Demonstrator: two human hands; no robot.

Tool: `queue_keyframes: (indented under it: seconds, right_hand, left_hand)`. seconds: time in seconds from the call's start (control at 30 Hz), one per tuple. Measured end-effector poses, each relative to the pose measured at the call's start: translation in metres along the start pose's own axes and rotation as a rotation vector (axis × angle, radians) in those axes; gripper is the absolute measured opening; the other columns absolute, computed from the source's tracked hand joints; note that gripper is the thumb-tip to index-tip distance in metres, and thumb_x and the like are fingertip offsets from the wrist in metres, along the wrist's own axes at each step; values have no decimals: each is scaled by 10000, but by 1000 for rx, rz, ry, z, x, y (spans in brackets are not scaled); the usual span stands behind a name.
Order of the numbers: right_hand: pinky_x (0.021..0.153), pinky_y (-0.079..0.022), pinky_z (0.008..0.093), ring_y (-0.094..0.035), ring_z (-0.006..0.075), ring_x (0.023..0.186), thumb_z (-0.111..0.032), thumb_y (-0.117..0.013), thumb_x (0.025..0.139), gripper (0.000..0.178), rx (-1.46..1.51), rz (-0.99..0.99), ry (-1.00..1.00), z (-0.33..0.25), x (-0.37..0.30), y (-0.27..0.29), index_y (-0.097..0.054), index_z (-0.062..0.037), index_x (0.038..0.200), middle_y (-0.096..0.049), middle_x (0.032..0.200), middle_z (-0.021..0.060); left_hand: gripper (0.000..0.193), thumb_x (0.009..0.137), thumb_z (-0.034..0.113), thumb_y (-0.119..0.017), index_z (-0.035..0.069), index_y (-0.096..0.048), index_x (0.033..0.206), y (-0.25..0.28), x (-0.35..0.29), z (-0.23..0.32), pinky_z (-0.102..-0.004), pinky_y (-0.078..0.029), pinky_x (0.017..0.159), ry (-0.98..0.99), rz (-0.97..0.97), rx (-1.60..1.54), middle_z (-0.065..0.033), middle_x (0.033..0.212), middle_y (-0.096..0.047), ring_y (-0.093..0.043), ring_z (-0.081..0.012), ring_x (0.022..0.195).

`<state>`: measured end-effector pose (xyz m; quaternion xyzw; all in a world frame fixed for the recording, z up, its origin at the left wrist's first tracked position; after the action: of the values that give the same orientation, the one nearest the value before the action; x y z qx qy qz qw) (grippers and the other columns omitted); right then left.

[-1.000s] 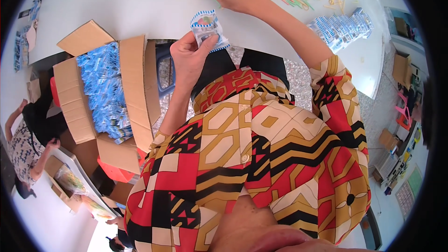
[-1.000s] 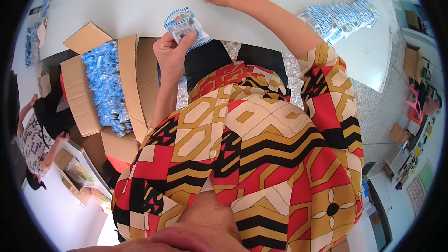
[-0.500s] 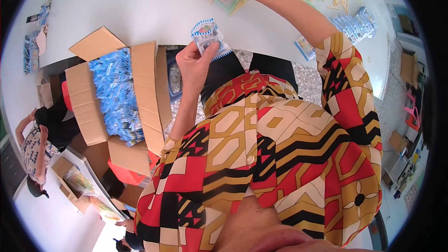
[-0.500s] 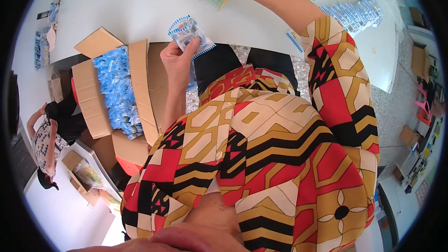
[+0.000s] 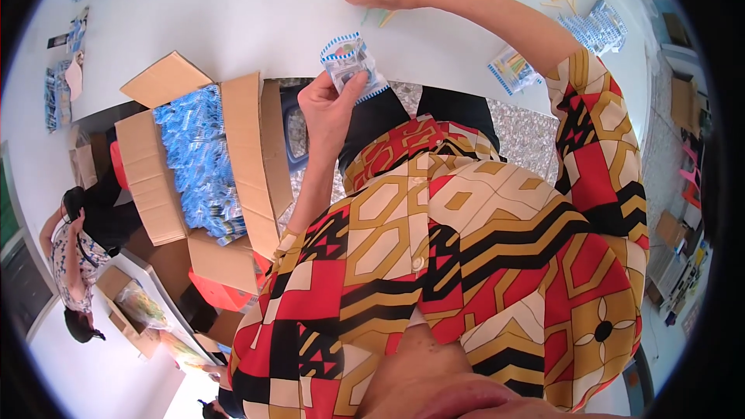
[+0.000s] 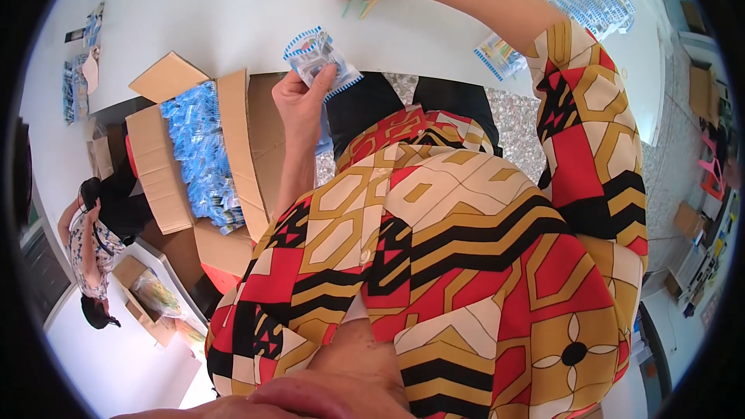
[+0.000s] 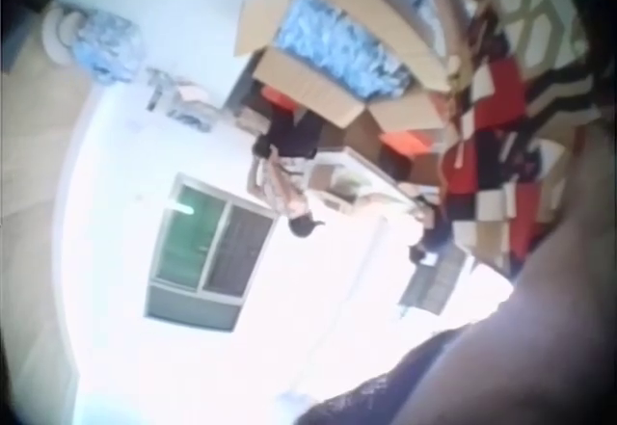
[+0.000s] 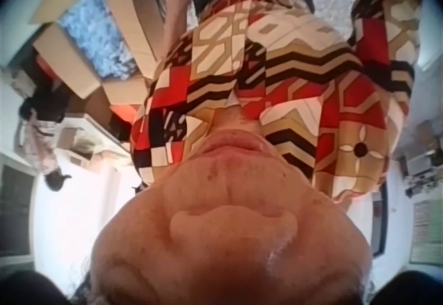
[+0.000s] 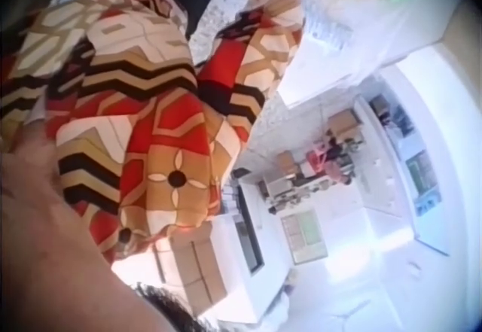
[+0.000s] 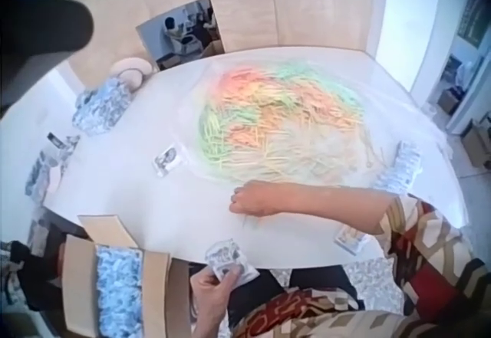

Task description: Packaging bundles of colorful rubber bands and small cards into shipping boxes.

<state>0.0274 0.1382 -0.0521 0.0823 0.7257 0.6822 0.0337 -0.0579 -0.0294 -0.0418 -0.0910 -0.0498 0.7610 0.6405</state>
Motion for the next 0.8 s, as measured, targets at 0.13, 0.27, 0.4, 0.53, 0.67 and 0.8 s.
queue_keyframes:
  seconds: [0.13,0.27,0.4,0.53,0.67,0.8]
  right_hand:
    - [684,-495,435,-594,332,805,-142,-538,790,112,76,-77,-176,4,-21,-3,-545,-30,798,-585,826,150]
    - [718,-482,446,-592,334,827,-156,-577,766,146,272,133,-187,4,-54,21,-532,-22,803,-594,872,160]
    - [691,-492,398,-599,328,778,-126,-593,746,143,256,434,-52,-13,-77,62,-555,-30,844,-604,829,152]
    - [876,-478,361,-563,312,1035,1,-561,781,486,-1,136,-169,-11,-79,18,-463,-69,1251,-485,1258,95]
    - [794,-488,378,-582,311,947,56,-550,754,379,95,18,-206,-15,-58,12,-483,-32,1116,-514,1115,116]
    - [732,-495,388,-597,313,867,50,-537,766,192,-22,-44,-199,-16,-41,3,-461,-8,933,-521,977,136]
  left_hand:
    - [171,822,52,-687,-18,-677,978,2,-2,-2,-194,-449,653,7,-9,24,12,835,-647,-534,-27,722]
    - [168,821,53,-687,-19,-677,973,-4,-1,-3,-190,-444,641,14,-16,9,15,824,-645,-527,-23,713]
    - [172,822,51,-684,-23,-675,977,-2,0,-1,-190,-446,640,7,-17,40,14,826,-645,-528,-22,715]
    - [171,824,51,-683,-24,-674,977,-5,1,-2,-188,-444,640,4,-29,33,16,829,-644,-527,-22,716]
    - [170,824,52,-683,-25,-674,976,-4,0,-2,-185,-441,645,4,-24,32,19,833,-642,-526,-21,721]
    - [180,825,49,-682,-25,-672,989,-5,-1,-1,-189,-444,658,0,-21,19,18,841,-640,-525,-25,729]
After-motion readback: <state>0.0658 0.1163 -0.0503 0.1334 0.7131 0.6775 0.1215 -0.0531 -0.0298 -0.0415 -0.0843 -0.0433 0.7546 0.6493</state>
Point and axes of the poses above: each hand's wrist, its own x-axis towards the middle knuckle, its own y-axis out of the back of the hand, z = x × y, the point moved 7 cm from there along x, towards the middle knuckle
